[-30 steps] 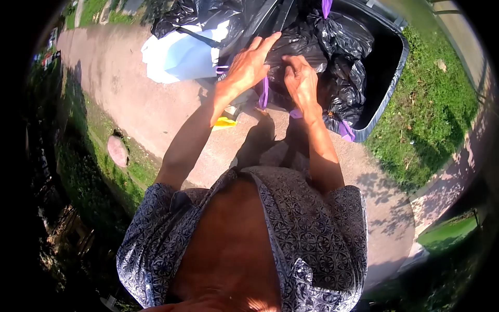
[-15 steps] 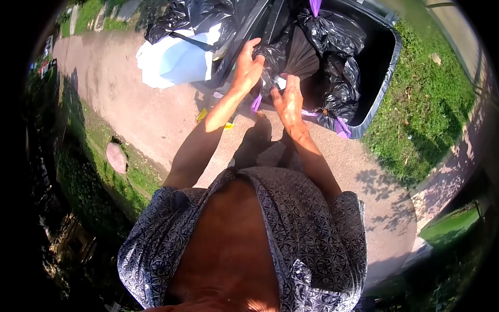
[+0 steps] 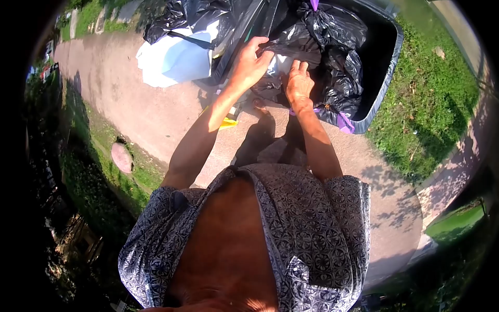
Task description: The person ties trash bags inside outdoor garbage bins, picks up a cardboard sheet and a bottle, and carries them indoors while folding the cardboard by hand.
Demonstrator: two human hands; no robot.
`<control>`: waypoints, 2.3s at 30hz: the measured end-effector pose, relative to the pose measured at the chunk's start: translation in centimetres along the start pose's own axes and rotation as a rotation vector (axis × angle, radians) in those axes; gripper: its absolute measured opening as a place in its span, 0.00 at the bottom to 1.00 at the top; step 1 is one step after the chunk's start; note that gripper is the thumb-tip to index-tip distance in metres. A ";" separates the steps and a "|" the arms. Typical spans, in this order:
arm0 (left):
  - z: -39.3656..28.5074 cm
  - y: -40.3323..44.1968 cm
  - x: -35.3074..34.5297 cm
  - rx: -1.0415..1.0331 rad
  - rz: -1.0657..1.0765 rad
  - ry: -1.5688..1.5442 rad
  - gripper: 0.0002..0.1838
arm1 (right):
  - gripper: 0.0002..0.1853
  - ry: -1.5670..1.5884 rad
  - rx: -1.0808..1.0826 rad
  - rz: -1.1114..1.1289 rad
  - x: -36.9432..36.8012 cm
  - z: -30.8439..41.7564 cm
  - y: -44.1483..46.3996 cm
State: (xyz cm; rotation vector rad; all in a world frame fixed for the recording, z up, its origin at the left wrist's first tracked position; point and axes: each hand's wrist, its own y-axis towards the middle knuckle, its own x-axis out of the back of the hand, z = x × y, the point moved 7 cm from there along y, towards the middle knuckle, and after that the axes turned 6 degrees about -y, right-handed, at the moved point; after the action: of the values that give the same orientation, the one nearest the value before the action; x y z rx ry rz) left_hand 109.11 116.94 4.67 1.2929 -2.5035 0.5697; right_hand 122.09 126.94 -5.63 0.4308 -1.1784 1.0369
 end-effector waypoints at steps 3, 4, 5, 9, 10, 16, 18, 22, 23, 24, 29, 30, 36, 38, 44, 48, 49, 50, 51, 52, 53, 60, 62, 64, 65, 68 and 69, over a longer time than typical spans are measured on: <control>-2.1 -0.6 1.2 -0.037 -0.004 0.129 0.25 | 0.26 0.104 -0.031 -0.097 1.7 -1.8 0.3; -2.8 -0.8 1.7 -0.043 -0.002 0.165 0.26 | 0.26 0.104 -0.035 -0.123 3.0 -2.4 0.1; -3.0 -0.9 2.1 0.000 0.016 0.167 0.27 | 0.26 0.089 -0.064 -0.154 4.0 -3.3 -0.4; -4.4 -1.2 2.0 -0.099 0.048 0.257 0.27 | 0.35 0.266 -0.302 -0.144 7.4 -6.8 -2.0; -4.5 -1.1 1.8 -0.110 0.047 0.251 0.27 | 0.36 0.311 -0.380 -0.169 7.4 -8.0 -2.4; -4.2 0.1 1.0 -0.210 0.034 0.198 0.24 | 0.30 0.745 -0.527 -0.129 7.7 -9.8 -3.8; -4.9 0.6 0.9 -0.210 0.028 0.211 0.23 | 0.27 0.721 -0.631 -0.086 9.1 -8.8 -4.3; -5.7 0.7 0.7 -0.213 0.039 0.171 0.22 | 0.33 0.693 -0.598 -0.096 9.3 -8.2 -4.3; -5.5 0.8 0.7 -0.224 0.030 0.185 0.22 | 0.33 0.724 -0.589 -0.056 8.9 -7.9 -4.2; -5.0 0.9 0.7 -0.236 0.022 0.199 0.22 | 0.33 0.755 -0.580 -0.015 8.4 -7.6 -4.2; -4.0 1.1 1.1 -0.239 0.038 0.234 0.20 | 0.27 0.335 -0.275 0.122 6.7 -5.3 -4.8; -4.0 1.1 1.1 -0.229 0.041 0.223 0.20 | 0.27 0.284 -0.245 0.064 7.0 -5.3 -5.2; -4.3 0.4 0.9 -0.206 0.053 0.256 0.20 | 0.29 0.251 -0.370 -0.182 9.6 -7.9 -5.9; -4.3 0.1 0.3 -0.196 0.076 0.281 0.20 | 0.31 0.143 -0.338 -0.286 10.0 -8.5 -5.5; -4.7 -0.2 -0.6 -0.266 0.063 0.308 0.19 | 0.32 0.188 -0.399 -0.226 10.3 -9.3 -5.7; -4.7 0.2 -0.3 -0.251 0.067 0.303 0.18 | 0.31 0.228 -0.408 -0.192 11.0 -8.6 -6.1; -4.6 0.2 -0.2 -0.254 0.066 0.294 0.18 | 0.31 0.229 -0.394 -0.162 10.9 -8.4 -6.1; -4.5 0.2 -0.1 -0.255 0.067 0.285 0.18 | 0.31 0.229 -0.382 -0.130 10.8 -8.2 -6.3; -4.4 0.2 -0.1 -0.253 0.066 0.289 0.18 | 0.30 0.275 -0.336 -0.050 10.6 -7.9 -6.3; -4.4 0.2 -0.2 -0.251 0.067 0.292 0.18 | 0.28 0.273 -0.311 0.036 10.4 -7.5 -6.6; -4.4 0.2 -0.2 -0.250 0.066 0.295 0.18 | 0.27 0.279 -0.276 0.065 9.6 -7.4 -6.9; -4.9 0.3 0.0 -0.251 0.074 0.281 0.19 | 0.25 0.451 -0.187 0.204 6.3 -6.2 -7.9; -4.6 0.4 0.1 -0.235 0.079 0.267 0.19 | 0.23 0.429 -0.145 0.235 8.4 -3.9 -8.2; -4.1 0.6 0.4 -0.240 0.071 0.268 0.19 | 0.21 0.374 -0.038 0.159 8.4 -2.9 -9.0; -3.8 0.5 0.5 -0.241 0.067 0.269 0.19 | 0.20 0.438 -0.020 0.128 9.1 -2.1 -9.5; -3.1 0.4 0.8 -0.217 0.068 0.271 0.18 | 0.23 0.399 0.036 0.077 9.0 -1.2 -11.1; -2.9 0.5 0.8 -0.203 0.069 0.280 0.18 | 0.26 0.374 0.003 0.062 9.2 -1.1 -11.5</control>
State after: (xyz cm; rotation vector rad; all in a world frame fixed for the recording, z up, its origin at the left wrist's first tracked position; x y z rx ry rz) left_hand 108.42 117.94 7.51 0.9835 -2.3115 0.4615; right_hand 132.50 126.06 4.80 0.1912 -0.8595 1.1173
